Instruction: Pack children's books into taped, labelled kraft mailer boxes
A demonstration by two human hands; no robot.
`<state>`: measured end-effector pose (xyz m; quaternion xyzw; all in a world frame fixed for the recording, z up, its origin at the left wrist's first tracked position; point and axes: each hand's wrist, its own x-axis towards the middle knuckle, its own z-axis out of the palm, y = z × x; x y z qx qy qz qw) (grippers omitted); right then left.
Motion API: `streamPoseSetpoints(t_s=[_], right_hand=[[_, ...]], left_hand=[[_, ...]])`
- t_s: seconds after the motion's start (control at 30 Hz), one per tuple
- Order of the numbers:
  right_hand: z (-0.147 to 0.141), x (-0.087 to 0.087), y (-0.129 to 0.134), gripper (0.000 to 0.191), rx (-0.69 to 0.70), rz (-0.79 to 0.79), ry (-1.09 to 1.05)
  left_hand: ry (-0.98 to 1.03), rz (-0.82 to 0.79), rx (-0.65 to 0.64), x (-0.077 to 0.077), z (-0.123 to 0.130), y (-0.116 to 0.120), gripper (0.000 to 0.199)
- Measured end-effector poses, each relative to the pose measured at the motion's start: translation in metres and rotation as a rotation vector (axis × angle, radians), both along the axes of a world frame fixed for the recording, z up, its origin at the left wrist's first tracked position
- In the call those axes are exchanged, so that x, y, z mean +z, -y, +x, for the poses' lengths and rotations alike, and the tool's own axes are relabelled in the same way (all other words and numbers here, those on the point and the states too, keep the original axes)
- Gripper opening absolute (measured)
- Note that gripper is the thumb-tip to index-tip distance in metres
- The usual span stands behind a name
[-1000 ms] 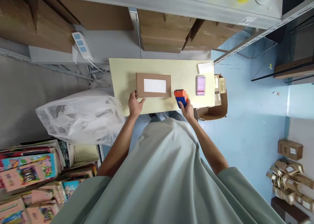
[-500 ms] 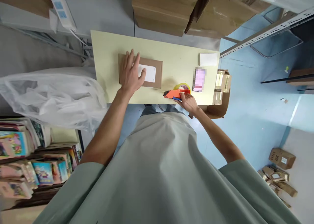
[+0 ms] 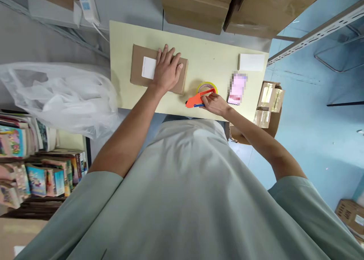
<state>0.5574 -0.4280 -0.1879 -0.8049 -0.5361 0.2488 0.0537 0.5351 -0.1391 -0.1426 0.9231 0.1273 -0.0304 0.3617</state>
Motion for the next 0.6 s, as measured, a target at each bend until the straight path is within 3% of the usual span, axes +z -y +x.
streamPoseSetpoints(t_s=[0.07,0.23,0.33,0.6], right_hand=[[0.003,-0.006,-0.006,0.066,-0.009,0.012,0.009],[0.005,-0.013,-0.015,0.066,-0.003,0.045,0.016],[0.006,-0.013,-0.017,0.066,-0.017,0.047,0.005],[0.006,-0.009,-0.018,0.07,-0.022,-0.013,0.06]], left_hand=[[0.049,-0.018,-0.028,-0.003,-0.001,-0.001,0.097],[0.131,-0.005,-0.039,-0.015,-0.001,-0.004,0.061],[0.132,-0.001,-0.043,-0.02,-0.001,-0.006,0.059],[0.179,-0.175,0.03,-0.018,-0.001,-0.007,0.053]])
